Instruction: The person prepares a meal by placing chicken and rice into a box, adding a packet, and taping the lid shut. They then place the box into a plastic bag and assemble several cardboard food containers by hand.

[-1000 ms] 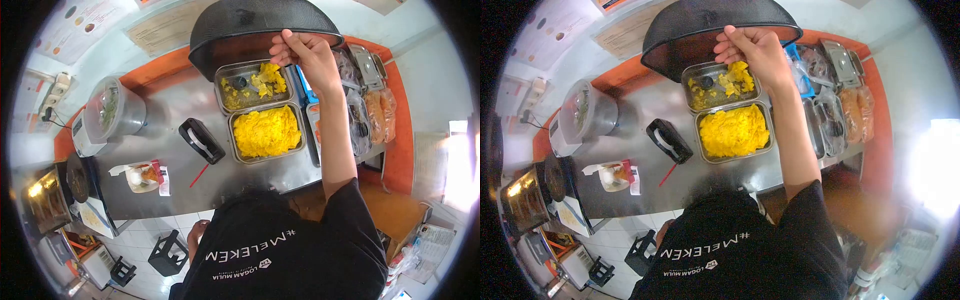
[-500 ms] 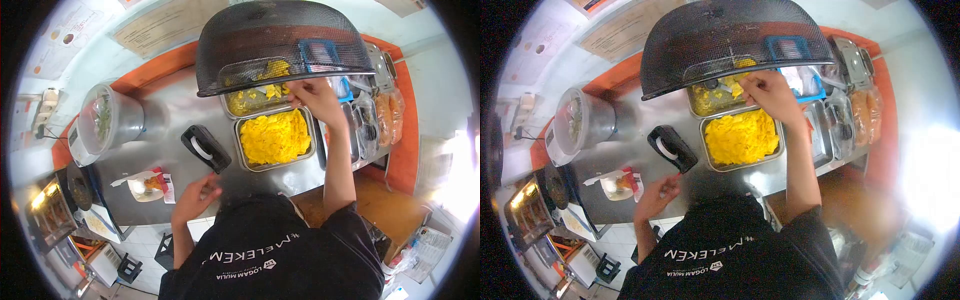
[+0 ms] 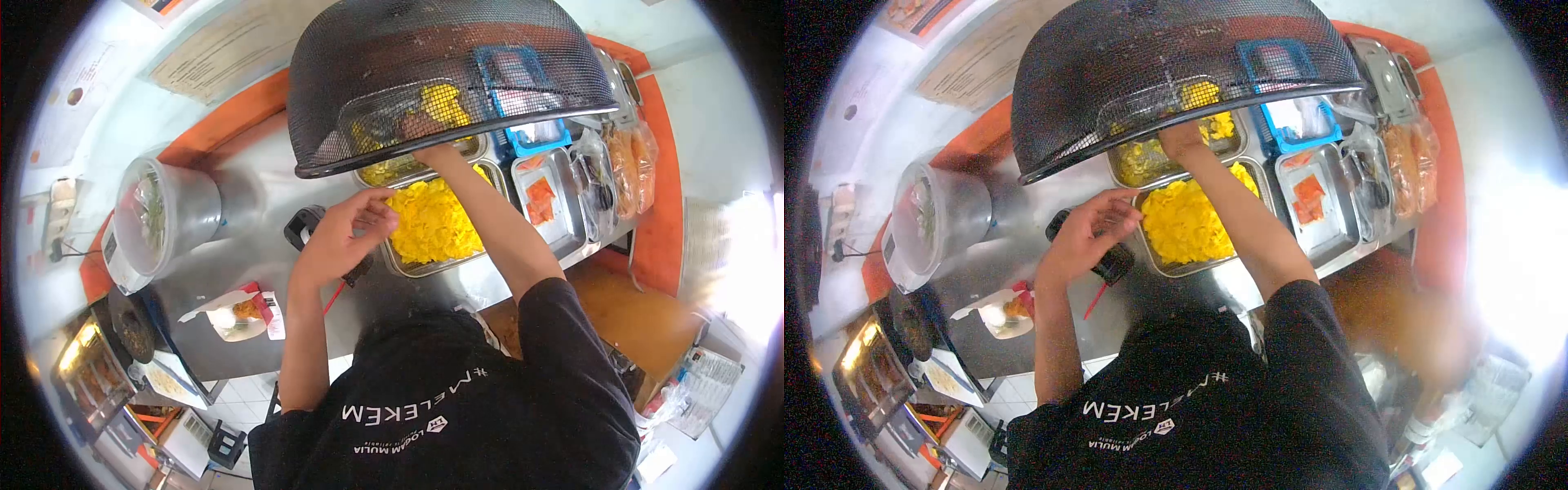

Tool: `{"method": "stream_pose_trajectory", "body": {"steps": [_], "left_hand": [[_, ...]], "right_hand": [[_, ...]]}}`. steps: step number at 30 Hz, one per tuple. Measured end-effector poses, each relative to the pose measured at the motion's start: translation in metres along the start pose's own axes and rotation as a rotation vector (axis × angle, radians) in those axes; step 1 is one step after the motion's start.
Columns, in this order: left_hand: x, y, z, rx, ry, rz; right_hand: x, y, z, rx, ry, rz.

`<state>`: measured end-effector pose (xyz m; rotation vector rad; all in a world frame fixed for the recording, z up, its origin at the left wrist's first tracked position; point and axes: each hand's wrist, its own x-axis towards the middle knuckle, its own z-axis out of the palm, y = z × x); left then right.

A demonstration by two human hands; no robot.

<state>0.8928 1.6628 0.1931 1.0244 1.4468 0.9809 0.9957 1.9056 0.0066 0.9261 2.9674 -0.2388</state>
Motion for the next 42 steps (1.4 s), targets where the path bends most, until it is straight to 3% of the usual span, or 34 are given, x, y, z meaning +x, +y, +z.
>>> {"method": "stream_pose_trajectory", "body": {"steps": [2, 3, 5, 8, 12, 13, 14, 16, 18, 19, 20, 22, 25, 28, 31, 34, 36, 38, 40, 42], "left_hand": [[0.007, -0.018, -0.003, 0.043, 0.089, -0.075], [0.011, -0.024, -0.005, 0.076, 0.143, -0.07], [0.017, -0.037, -0.01, 0.141, 0.257, -0.07], [0.038, -0.083, -0.013, 0.53, 0.435, -0.112], [0.066, -0.14, -0.01, 0.477, 0.4, -0.085], [0.07, -0.15, -0.007, 0.605, 0.468, 0.057], [0.073, -0.16, -0.003, 0.731, 0.535, 0.202], [0.072, -0.152, -0.002, 0.705, 0.538, 0.219], [0.071, -0.141, -0.006, 0.459, 0.426, 0.031], [0.071, -0.138, -0.007, 0.365, 0.381, -0.036], [0.072, -0.135, -0.009, 0.276, 0.343, -0.105], [0.072, -0.127, -0.008, 0.367, 0.252, -0.216], [0.071, -0.138, -0.002, 0.29, 0.338, 0.017], [0.072, -0.139, -0.008, 0.112, 0.201, -0.238], [0.066, -0.126, -0.012, 0.357, 0.072, -0.466], [0.034, -0.131, -0.011, 0.242, 0.003, -0.122], [0.014, -0.108, -0.006, 0.058, -0.164, 0.065], [-0.01, -0.061, -0.001, -0.301, -0.338, -0.031], [-0.022, -0.042, 0.006, -0.537, -0.495, 0.07], [-0.03, -0.038, 0.01, -0.748, -0.552, 0.082]], "right_hand": [[0.009, 0.006, -0.013, 0.027, -0.289, 0.007], [-0.01, 0.008, -0.035, 0.109, -0.077, -0.03], [-0.021, 0.044, -0.008, -0.022, 0.166, -0.048], [-0.029, 0.082, 0.001, -0.041, 0.421, 0.077], [-0.029, 0.087, 0.025, -0.071, 0.311, 0.1], [-0.035, 0.07, 0.017, -0.081, 0.225, 0.094], [-0.038, 0.068, 0.028, -0.162, 0.307, 0.003], [-0.041, 0.066, 0.05, -0.335, 0.431, -0.154], [-0.041, 0.066, 0.067, -0.51, 0.503, -0.297], [-0.027, 0.062, 0.079, -0.344, 0.306, -0.133], [-0.028, 0.071, 0.085, -0.181, 0.245, -0.123], [-0.031, 0.052, 0.006, 0.145, 0.116, -0.107], [-0.027, 0.05, -0.03, 0.236, 0.08, -0.057], [-0.032, 0.034, -0.046, 0.446, 0.013, 0.156], [-0.039, 0.026, -0.042, 0.424, 0.077, 0.132], [-0.032, 0.029, -0.015, 0.376, 0.176, 0.139], [-0.025, 0.035, -0.003, 0.333, 0.195, 0.09], [-0.021, 0.033, 0.002, 0.288, 0.213, 0.084], [-0.017, 0.016, -0.001, 0.242, 0.229, 0.118], [-0.029, -0.008, -0.029, 0.221, 0.087, 0.043]]}}
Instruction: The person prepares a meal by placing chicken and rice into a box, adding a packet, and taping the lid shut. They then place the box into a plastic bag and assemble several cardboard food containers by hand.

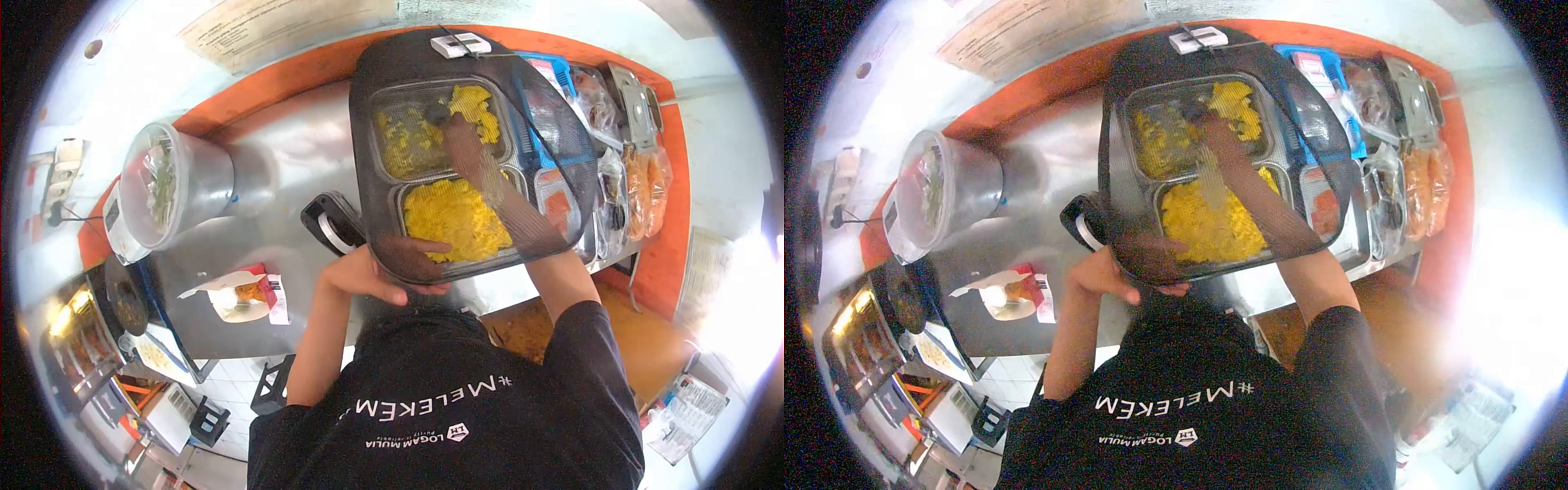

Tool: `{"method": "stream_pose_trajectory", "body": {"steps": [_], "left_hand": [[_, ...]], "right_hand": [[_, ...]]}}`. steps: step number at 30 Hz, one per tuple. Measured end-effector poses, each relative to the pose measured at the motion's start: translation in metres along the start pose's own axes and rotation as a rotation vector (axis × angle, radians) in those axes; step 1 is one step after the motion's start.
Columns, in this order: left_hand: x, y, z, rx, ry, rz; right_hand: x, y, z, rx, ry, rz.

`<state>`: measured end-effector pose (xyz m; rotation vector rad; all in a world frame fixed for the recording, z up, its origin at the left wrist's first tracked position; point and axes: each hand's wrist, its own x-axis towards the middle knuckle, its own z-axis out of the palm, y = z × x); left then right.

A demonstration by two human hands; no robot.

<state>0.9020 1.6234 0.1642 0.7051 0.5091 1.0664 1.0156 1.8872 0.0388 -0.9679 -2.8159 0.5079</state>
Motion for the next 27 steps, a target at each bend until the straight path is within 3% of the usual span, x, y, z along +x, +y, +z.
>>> {"method": "stream_pose_trajectory", "body": {"steps": [3, 7, 10, 12, 15, 17, 18, 19, 21, 24, 26, 27], "left_hand": [[-0.003, 0.002, 0.007, -0.157, 0.077, 0.023], [0.014, 0.053, 0.03, -0.143, 0.22, 0.156], [0.048, 0.107, 0.035, -0.236, 0.219, 0.309], [0.063, 0.128, 0.025, -0.628, -0.002, 0.374], [0.072, 0.15, 0.032, -0.293, 0.187, 0.336], [0.078, 0.15, 0.02, -0.598, -0.03, 0.337], [0.081, 0.151, 0.013, -0.752, -0.135, 0.341], [0.082, 0.153, 0.011, -0.802, -0.164, 0.334], [0.091, 0.155, 0.002, -0.695, -0.218, 0.413], [0.095, 0.163, -0.001, -0.629, -0.202, 0.48], [0.095, 0.165, -0.005, -0.622, -0.206, 0.502], [0.096, 0.166, -0.008, -0.62, -0.231, 0.506]], "right_hand": [[0.0, 0.0, 0.015, 0.068, -0.143, 0.035], [0.035, -0.002, -0.015, -0.167, -0.58, 0.04], [0.03, 0.027, -0.002, 0.23, -0.308, -0.059], [0.032, 0.031, -0.004, 0.26, -0.165, -0.085], [0.024, 0.029, -0.009, 0.18, 0.032, -0.064], [0.019, 0.032, 0.003, 0.045, -0.063, 0.062], [0.023, 0.021, 0.008, -0.064, -0.231, 0.164], [0.013, 0.017, 0.007, -0.025, -0.217, 0.1], [-0.001, 0.005, -0.002, 0.012, -0.226, -0.096], [-0.011, 0.014, 0.011, 0.048, -0.14, -0.144], [-0.022, -0.01, -0.037, -0.021, -0.275, 0.135], [-0.028, -0.001, -0.025, -0.044, -0.217, 0.173]]}}
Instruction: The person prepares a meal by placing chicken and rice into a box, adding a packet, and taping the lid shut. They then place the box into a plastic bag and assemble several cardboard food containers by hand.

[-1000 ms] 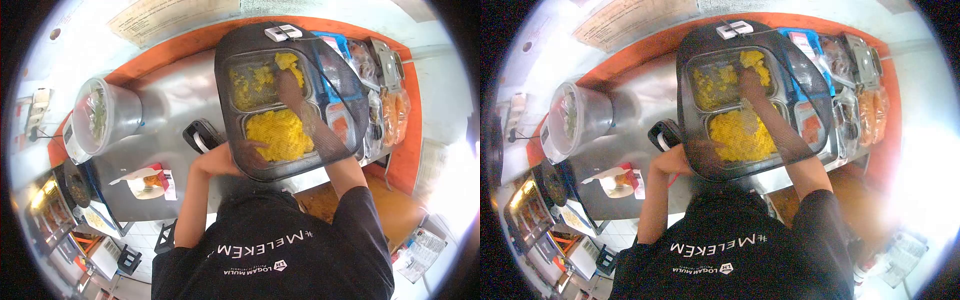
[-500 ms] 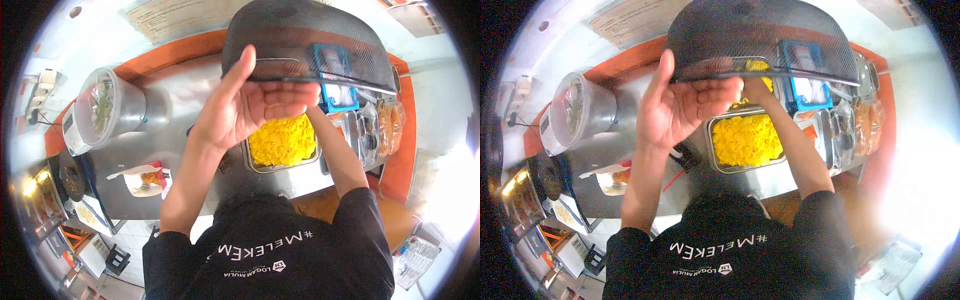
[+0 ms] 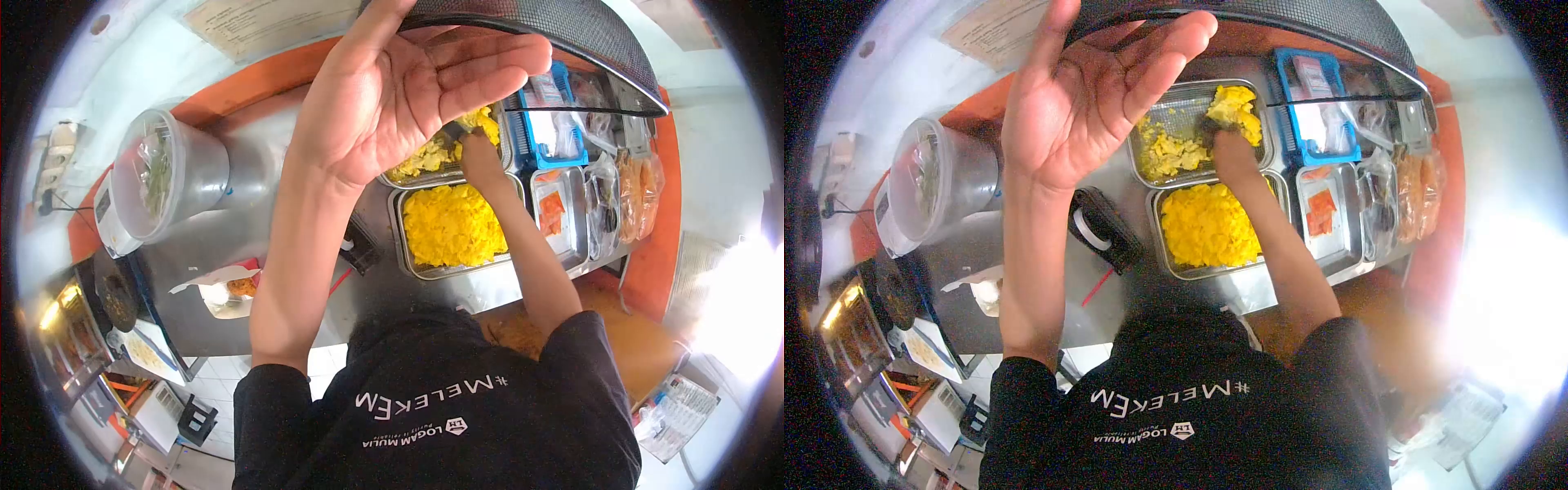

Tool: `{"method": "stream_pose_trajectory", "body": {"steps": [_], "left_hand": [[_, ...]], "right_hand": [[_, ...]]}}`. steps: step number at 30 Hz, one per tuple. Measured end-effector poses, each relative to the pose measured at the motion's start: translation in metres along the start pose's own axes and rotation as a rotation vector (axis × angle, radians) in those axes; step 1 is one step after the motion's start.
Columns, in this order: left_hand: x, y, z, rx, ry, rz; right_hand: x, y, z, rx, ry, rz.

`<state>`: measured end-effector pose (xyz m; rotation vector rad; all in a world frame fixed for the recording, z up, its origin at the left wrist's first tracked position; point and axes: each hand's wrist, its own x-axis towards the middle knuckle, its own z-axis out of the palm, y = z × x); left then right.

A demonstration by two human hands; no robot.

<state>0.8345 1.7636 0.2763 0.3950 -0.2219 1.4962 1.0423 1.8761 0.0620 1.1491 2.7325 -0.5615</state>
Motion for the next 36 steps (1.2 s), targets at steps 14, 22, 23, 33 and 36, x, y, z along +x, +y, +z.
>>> {"method": "stream_pose_trajectory", "body": {"steps": [14, 22, 23, 33, 36], "left_hand": [[-0.012, -0.006, -0.002, -0.191, 0.0, -0.021], [-0.019, -0.007, -0.002, -0.27, -0.008, -0.007], [-0.019, -0.007, -0.002, -0.275, -0.009, -0.006], [-0.017, -0.008, -0.009, -0.258, -0.118, -0.004], [-0.017, -0.008, -0.013, -0.272, -0.129, -0.012]], "right_hand": [[-0.017, -0.075, 0.072, 0.232, 0.096, -0.294], [-0.018, -0.044, 0.035, 0.275, -0.133, -0.406], [-0.017, -0.043, 0.035, 0.309, -0.133, -0.398], [-0.019, -0.085, 0.029, 0.1, -0.101, -0.203], [-0.015, -0.074, 0.034, 0.091, -0.11, -0.269]]}}
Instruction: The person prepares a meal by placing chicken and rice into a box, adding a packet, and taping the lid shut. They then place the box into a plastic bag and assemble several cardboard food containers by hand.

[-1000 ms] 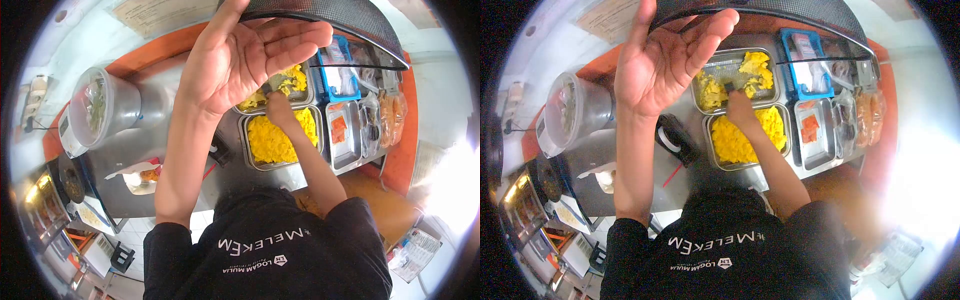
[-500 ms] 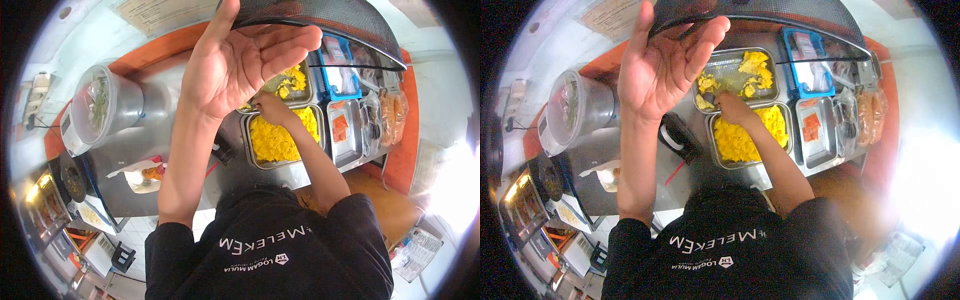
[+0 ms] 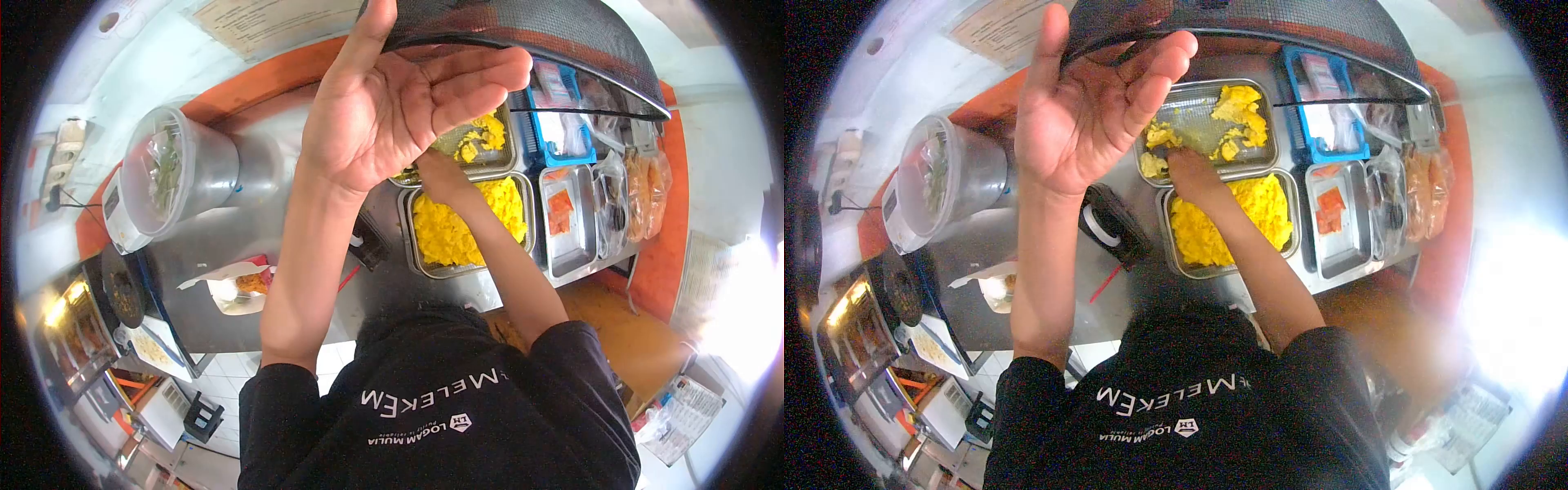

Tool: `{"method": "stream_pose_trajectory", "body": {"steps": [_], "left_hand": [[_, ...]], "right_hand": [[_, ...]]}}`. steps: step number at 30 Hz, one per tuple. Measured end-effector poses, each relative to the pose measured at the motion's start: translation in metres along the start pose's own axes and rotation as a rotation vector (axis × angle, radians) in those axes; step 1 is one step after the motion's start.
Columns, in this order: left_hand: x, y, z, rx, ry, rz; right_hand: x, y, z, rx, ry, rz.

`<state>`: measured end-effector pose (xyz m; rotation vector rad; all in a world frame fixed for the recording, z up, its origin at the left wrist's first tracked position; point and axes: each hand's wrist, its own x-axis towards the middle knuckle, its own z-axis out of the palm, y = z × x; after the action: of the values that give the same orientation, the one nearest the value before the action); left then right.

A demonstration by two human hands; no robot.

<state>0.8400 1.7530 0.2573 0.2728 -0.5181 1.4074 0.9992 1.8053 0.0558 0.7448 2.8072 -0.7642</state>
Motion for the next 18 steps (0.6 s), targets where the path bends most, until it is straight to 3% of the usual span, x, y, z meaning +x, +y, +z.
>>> {"method": "stream_pose_trajectory", "body": {"steps": [2, 5, 9, 12, 15, 18], "left_hand": [[0.001, 0.001, -0.001, -0.005, -0.007, -0.007], [0.001, 0.001, -0.002, -0.004, -0.033, -0.014], [0.005, 0.0, -0.006, -0.03, -0.108, -0.026], [0.004, 0.001, -0.007, -0.018, -0.117, -0.033], [-0.001, 0.002, 0.003, 0.056, 0.023, -0.021], [0.002, -0.008, 0.028, 0.45, 0.3, 0.028]], "right_hand": [[0.004, 0.012, 0.011, -0.001, 0.004, -0.038], [0.007, 0.001, 0.012, 0.057, 0.06, 0.094], [0.004, -0.023, 0.0, -0.17, 0.212, 0.095], [0.012, -0.012, 0.009, -0.087, 0.243, 0.098], [0.016, 0.027, 0.024, 0.182, 0.263, 0.063], [0.02, 0.053, 0.023, 0.415, 0.283, 0.058]]}}
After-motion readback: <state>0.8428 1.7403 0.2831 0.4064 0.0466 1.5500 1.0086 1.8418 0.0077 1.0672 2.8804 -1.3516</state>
